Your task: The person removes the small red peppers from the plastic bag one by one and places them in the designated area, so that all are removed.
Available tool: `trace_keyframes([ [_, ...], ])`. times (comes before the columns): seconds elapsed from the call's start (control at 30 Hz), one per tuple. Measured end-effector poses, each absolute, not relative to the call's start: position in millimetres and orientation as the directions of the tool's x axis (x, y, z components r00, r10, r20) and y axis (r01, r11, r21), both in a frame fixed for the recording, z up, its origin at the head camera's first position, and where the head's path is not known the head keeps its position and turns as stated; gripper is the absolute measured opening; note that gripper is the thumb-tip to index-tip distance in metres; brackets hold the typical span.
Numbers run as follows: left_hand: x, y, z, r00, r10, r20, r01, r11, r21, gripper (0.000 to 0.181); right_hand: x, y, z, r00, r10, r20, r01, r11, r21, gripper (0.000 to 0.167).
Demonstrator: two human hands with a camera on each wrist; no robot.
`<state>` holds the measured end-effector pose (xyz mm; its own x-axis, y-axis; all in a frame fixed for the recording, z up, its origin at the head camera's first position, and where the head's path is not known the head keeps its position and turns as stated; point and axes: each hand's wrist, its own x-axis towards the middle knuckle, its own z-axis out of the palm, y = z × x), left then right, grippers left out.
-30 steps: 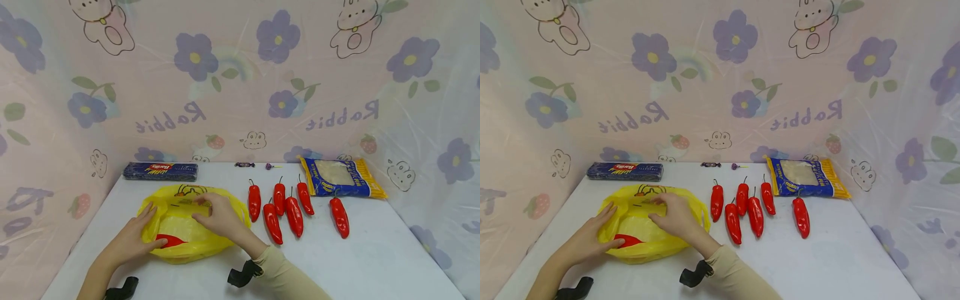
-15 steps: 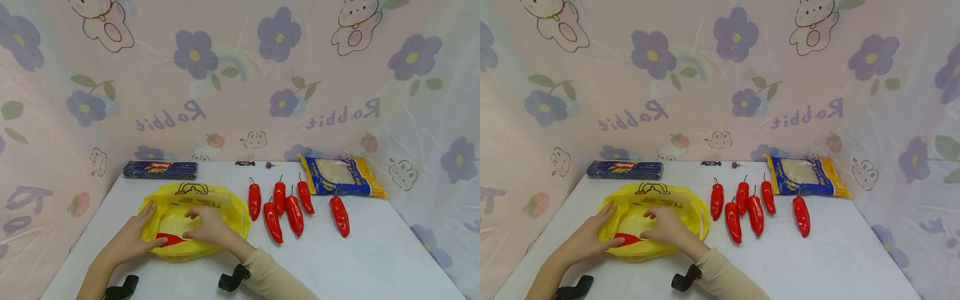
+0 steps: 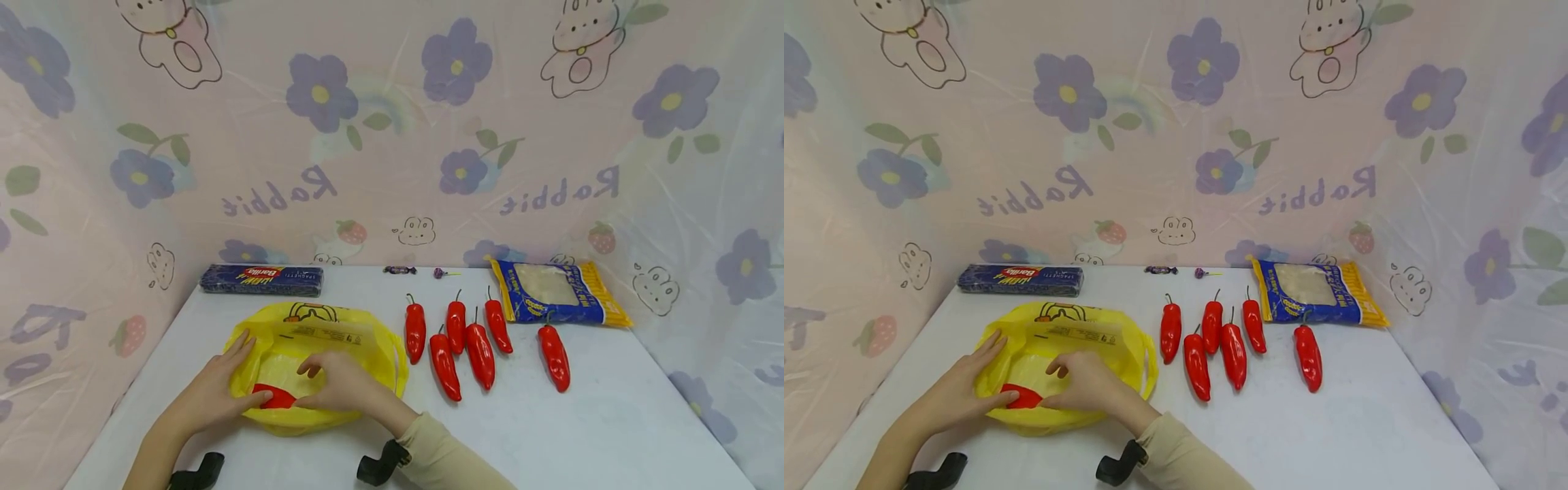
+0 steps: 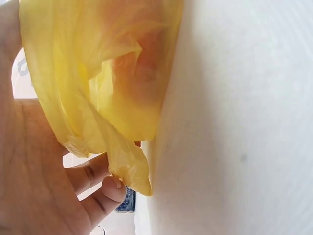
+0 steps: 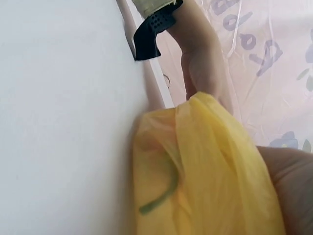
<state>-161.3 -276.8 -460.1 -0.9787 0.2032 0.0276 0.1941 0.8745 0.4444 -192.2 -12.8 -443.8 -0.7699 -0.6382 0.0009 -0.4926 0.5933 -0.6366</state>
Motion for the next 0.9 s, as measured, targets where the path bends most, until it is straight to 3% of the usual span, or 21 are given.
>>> trace_keyframes([
  [0.4, -161.9, -277.6, -458.6, -0.976, 0.217, 0.033, 0.208, 0.868, 0.45, 0.113, -188.6, -18.1, -448.0, -0.738, -0.675, -0.014, -0.522, 0.584, -0.622, 0.031],
  [0.63, -162.3, -277.5, -458.6, -0.979, 0.204, 0.006, 0.185, 0.874, 0.45, 0.114, -185.0, -21.0, -451.5, -0.724, -0.689, -0.025, -0.563, 0.612, -0.555, 0.034],
  [0.9, -162.6, -277.1, -458.5, -0.978, 0.206, 0.009, 0.188, 0.872, 0.452, 0.114, -188.6, -15.8, -452.3, -0.762, -0.647, -0.031, -0.501, 0.619, -0.605, 0.031],
])
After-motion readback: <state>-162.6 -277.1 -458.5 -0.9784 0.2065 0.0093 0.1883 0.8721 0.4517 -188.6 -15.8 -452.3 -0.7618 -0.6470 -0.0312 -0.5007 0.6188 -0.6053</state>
